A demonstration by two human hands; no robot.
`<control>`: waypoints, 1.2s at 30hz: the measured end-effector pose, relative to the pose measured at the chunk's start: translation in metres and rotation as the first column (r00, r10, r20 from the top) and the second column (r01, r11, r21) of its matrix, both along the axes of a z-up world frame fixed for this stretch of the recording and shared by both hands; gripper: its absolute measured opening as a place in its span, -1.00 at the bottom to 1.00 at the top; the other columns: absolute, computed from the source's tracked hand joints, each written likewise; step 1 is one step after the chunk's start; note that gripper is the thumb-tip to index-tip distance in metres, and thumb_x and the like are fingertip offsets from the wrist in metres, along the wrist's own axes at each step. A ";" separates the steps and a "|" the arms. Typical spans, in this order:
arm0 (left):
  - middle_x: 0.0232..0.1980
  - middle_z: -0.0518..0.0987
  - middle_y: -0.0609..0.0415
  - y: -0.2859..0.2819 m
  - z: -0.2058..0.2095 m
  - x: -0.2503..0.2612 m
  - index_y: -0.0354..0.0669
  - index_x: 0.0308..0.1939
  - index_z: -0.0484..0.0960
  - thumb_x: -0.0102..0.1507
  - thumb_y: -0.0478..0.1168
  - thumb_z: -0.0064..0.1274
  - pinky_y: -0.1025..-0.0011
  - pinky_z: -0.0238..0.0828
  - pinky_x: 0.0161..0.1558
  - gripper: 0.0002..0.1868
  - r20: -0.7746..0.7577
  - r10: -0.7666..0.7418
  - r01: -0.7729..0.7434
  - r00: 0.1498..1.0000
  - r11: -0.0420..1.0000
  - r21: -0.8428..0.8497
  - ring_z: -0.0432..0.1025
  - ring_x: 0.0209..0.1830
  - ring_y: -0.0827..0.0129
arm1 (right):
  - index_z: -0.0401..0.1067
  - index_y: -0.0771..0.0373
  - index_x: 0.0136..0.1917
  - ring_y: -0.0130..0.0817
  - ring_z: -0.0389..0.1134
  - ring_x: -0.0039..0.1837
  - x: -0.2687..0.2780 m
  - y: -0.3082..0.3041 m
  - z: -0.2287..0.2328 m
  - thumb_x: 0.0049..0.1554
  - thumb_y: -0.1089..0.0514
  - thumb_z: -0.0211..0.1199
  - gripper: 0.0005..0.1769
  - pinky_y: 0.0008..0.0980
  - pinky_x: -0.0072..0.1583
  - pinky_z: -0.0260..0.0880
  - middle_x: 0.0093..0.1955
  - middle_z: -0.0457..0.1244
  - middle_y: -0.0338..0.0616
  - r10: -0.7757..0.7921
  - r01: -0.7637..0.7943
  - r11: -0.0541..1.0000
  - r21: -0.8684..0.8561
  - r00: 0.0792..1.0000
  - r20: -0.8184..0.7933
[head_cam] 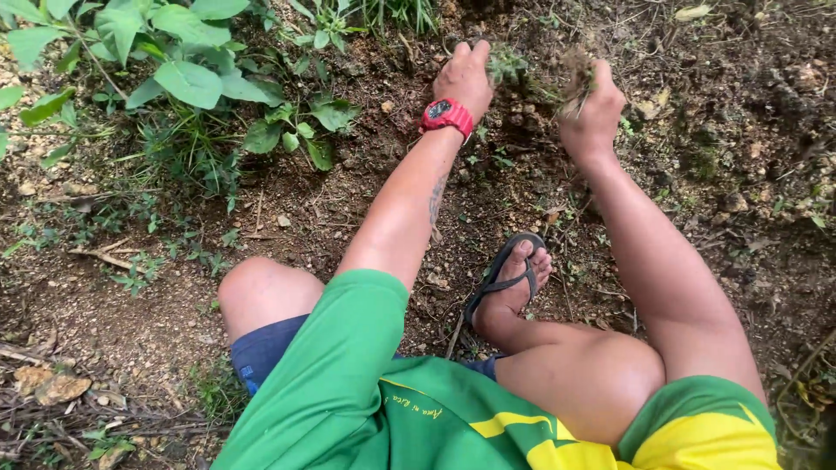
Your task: Manually pulling weeds out of the soil in an outdoor garden area.
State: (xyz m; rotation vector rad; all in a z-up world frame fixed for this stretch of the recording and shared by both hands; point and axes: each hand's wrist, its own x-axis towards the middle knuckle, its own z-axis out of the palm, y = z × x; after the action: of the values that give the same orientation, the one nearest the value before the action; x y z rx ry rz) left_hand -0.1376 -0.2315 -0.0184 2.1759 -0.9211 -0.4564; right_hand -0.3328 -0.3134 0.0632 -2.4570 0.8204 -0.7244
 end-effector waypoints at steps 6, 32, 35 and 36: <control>-0.14 0.54 -0.06 -0.010 -0.009 0.009 -0.15 0.05 0.62 0.38 -0.33 -0.13 0.44 0.49 -0.48 -0.76 0.308 -0.109 0.079 0.945 0.991 0.107 0.46 -0.42 0.40 | 0.35 0.35 0.03 -0.39 0.30 -0.25 0.001 -0.015 0.003 0.40 0.27 0.08 -0.90 -0.22 -0.29 0.24 -0.21 0.34 -0.06 -0.225 0.233 0.969 0.080 0.969 -0.098; -0.25 0.69 0.10 0.045 -0.023 0.032 -0.11 -0.22 0.60 0.22 -0.42 0.09 0.41 0.63 -0.32 -0.87 -0.202 0.196 -0.220 0.960 0.970 -0.106 0.61 -0.31 0.40 | 0.32 0.33 -0.11 -0.38 0.34 -0.26 0.003 -0.014 -0.009 0.27 0.37 0.13 -0.92 -0.32 -0.34 0.30 -0.23 0.32 -0.05 -0.161 0.203 0.971 0.124 0.945 -0.286; -0.23 0.70 0.13 0.075 -0.040 0.070 -0.08 -0.17 0.60 0.22 -0.31 0.17 0.43 0.63 -0.27 -0.88 -0.260 0.254 -0.308 0.932 0.931 -0.193 0.62 -0.29 0.40 | 0.36 0.31 -0.01 -0.41 0.36 -0.23 0.006 -0.022 -0.015 0.20 0.46 0.08 -0.87 -0.38 -0.32 0.38 -0.17 0.34 -0.03 -0.169 0.214 0.966 0.144 0.947 -0.272; -0.23 0.70 0.13 0.086 -0.029 0.074 -0.08 -0.17 0.60 0.22 -0.31 0.17 0.43 0.63 -0.27 -0.88 -0.257 0.259 -0.311 0.931 0.931 -0.190 0.62 -0.29 0.40 | 0.36 0.31 -0.01 -0.41 0.36 -0.23 0.013 -0.020 -0.015 0.20 0.46 0.08 -0.87 -0.38 -0.32 0.38 -0.17 0.34 -0.03 -0.165 0.210 0.966 0.148 0.948 -0.271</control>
State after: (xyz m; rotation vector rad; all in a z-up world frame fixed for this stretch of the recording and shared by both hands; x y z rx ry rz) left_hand -0.0637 -0.1451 -0.0476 1.9568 -0.4914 -0.4227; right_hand -0.3201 -0.3336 0.0484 -2.3628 1.1775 -0.3796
